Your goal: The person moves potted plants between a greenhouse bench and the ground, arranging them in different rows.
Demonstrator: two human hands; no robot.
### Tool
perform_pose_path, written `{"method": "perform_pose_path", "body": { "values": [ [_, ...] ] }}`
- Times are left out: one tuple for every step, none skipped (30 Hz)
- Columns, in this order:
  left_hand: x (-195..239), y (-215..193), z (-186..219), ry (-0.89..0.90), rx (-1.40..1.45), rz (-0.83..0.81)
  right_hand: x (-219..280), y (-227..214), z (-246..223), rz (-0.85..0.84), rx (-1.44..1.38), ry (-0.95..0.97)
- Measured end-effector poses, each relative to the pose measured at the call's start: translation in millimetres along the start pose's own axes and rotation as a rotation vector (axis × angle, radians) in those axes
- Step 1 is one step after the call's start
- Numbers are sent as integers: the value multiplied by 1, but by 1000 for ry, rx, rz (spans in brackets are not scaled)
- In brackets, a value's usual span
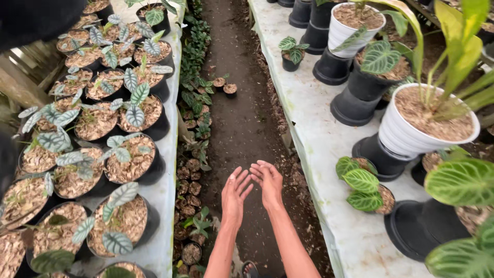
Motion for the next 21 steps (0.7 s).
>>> {"method": "perform_pose_path", "body": {
  "values": [
    [-11,-2,8,-2,-1,3,-10,7,4,6,-26,21],
    [-22,-4,14,-4,-1,5,-24,14,6,8,-34,27],
    [-35,-5,20,-6,7,4,-39,21,8,10,-40,37],
    [-48,-6,24,-8,16,3,-53,26,11,12,-45,48],
    [-63,-6,29,-3,23,-2,-69,33,13,2,-54,51],
    [-78,-7,32,1,31,9,-86,39,15,-7,-64,54],
    [-94,-7,34,4,37,19,-104,45,17,-15,-76,56],
    [-112,-7,35,7,43,28,-123,50,20,-14,-76,68],
    [-132,-6,36,11,39,40,-145,55,21,-13,-78,73],
    [-153,-4,36,15,35,51,-168,60,22,-13,-80,78],
    [-176,-1,35,16,34,64,-192,64,22,-10,-82,83],
    [-201,3,35,21,36,70,-217,68,22,-8,-83,89],
    [-225,8,33,29,43,79,-243,72,21,-8,-80,95],
    [-251,14,33,36,50,89,-270,78,18,-18,-84,97],
    [-278,24,35,38,54,98,-300,86,11,-25,-87,100],
    [-306,35,38,40,58,107,-328,93,2,-32,-90,102],
    [-330,47,41,38,60,114,-353,96,-8,-49,-76,103],
    [-353,60,43,23,70,123,-376,100,-19,-66,-61,103],
    [-379,73,48,11,76,129,-401,107,-29,-85,-51,100],
    [-405,83,52,-1,83,135,-430,115,-41,-82,-62,84],
    [-424,90,53,32,84,123,-450,113,-49,-65,-68,80]
  ]
}}
Point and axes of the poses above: each hand's wrist, its own x-axis away from the middle knuckle, its own y-axis out of the palm, z = x × y, the point moved 2 cm from there along -x, towards the middle knuckle, and after that the axes turned 2 degrees about z, right-handed, at the moved point
